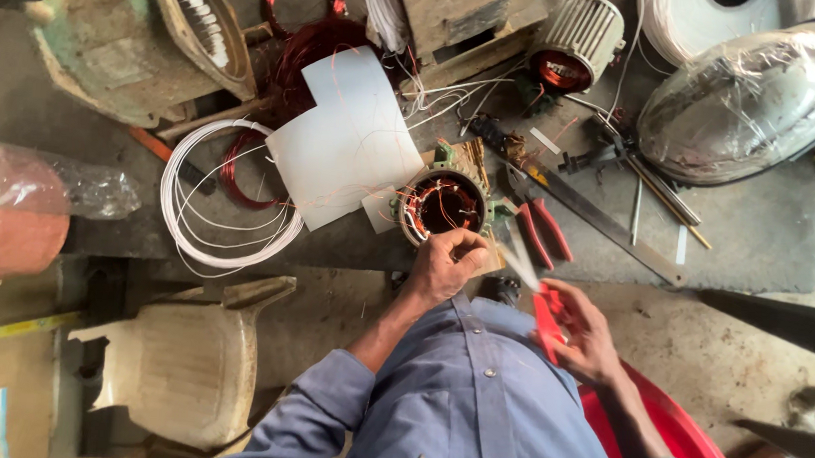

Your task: The person winds copper wire into the slots of a motor stator held on the workbench, pressing and guiding the wire coils by hand into place. They occasionally use pliers and scissors to trim and adjust wire ends while continuing to seat the windings around the stator.

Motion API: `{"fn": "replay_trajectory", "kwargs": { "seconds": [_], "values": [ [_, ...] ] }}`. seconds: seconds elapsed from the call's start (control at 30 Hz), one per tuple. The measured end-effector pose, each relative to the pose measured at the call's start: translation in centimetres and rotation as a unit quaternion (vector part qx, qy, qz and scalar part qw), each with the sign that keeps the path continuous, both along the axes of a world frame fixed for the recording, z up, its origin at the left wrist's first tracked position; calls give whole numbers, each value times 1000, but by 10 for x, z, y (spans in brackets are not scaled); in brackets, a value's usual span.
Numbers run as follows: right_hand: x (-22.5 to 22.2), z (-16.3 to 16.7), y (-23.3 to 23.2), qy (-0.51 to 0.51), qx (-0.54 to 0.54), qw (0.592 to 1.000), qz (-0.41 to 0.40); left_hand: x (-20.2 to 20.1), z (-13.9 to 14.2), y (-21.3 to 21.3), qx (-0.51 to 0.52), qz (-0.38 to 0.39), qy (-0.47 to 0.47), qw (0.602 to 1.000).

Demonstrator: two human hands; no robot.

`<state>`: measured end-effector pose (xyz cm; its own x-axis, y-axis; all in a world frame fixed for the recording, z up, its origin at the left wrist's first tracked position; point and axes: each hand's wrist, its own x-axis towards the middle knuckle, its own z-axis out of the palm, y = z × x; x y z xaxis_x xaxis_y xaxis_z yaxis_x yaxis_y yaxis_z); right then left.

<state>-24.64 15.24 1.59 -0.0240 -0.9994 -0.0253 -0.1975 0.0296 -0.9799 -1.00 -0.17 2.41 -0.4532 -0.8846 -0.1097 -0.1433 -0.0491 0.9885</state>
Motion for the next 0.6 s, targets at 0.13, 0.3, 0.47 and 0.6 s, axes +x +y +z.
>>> {"fn": "replay_trajectory", "kwargs": {
  "seconds": [0.13,0.3,0.47,0.6],
  "values": [
    [16,18,-15,160,57,985,29,0,1,-2,8,-12,-22,1000],
    [19,14,-13,227,48,973,-10,0,3,-4,-17,-7,-63,998],
    [13,-3,-4,213,40,975,-54,-3,6,-3,-20,-8,-41,999],
    [7,-18,-2,126,62,982,-124,1,12,-3,-135,5,-60,989]
  ]
}}
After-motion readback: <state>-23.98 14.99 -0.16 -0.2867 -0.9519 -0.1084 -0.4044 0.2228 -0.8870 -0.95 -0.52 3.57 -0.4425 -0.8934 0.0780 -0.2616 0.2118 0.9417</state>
